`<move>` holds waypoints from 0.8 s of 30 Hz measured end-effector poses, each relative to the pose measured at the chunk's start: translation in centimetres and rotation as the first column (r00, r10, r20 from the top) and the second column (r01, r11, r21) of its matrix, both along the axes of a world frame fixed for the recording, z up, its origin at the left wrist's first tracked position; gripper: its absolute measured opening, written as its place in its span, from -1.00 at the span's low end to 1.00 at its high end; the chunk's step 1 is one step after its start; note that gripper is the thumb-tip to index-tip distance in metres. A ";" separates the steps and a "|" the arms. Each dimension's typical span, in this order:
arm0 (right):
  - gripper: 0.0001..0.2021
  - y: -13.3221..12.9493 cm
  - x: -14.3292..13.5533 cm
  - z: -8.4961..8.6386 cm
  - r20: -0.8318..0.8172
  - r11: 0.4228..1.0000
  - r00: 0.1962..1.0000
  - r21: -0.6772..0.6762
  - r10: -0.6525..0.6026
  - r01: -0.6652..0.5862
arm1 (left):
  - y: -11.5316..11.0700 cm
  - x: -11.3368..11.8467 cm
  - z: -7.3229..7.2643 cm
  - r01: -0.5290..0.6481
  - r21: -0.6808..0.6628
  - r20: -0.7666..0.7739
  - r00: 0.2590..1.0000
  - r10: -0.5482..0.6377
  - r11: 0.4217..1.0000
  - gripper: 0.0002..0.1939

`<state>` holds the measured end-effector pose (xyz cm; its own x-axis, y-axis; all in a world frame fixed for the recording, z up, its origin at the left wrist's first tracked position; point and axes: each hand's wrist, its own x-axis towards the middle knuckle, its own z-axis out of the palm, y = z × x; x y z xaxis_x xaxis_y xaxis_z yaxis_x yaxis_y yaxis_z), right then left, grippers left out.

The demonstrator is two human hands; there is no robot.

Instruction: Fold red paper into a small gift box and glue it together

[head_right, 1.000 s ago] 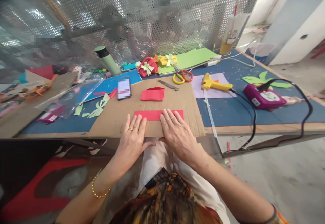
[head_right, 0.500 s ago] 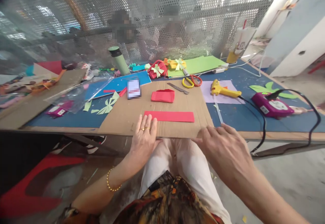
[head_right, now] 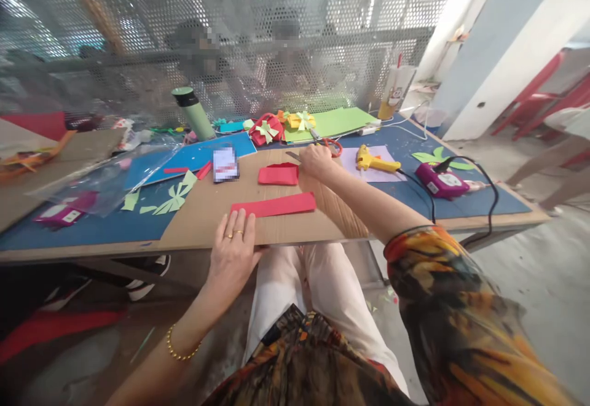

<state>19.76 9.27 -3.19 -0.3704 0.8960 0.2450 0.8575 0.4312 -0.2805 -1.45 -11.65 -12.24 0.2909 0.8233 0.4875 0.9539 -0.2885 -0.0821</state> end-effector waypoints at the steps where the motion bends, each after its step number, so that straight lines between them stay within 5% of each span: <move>1: -0.60 0.1 -0.2 -0.3 0.042 0.999 0.999 -0.032 -0.034 0.036 | 0.0 -0.1 0.0 0.002 -0.012 0.001 1.000 -0.002 1.000 -0.27; 6: -0.63 -0.2 0.2 0.1 0.248 0.974 0.958 -0.135 -0.144 0.182 | 0.0 -0.9 0.4 0.050 -0.029 -0.019 0.999 -0.050 0.998 -0.30; 9: -0.57 -0.7 1.2 0.7 0.292 0.963 0.949 -0.199 -0.117 0.180 | -0.1 -1.7 0.7 0.101 0.007 -0.019 0.995 -0.101 0.995 -0.36; 16: -0.77 -4.8 3.8 1.5 0.253 0.945 0.965 -0.291 -0.072 0.147 | -0.3 -2.9 1.1 0.163 -0.004 0.002 0.987 -0.163 0.987 -0.40; 19: -0.80 -7.4 5.2 1.9 0.134 0.960 0.988 -0.256 -0.080 0.113 | 0.0 -3.0 1.0 0.171 -0.023 0.022 0.985 -0.170 0.985 -0.38; 24: -0.67 -13.0 9.0 1.5 -0.412 0.989 0.904 -0.136 -0.111 0.060 | -0.3 -3.2 1.8 0.211 -0.010 -0.025 0.977 -0.211 0.977 -0.33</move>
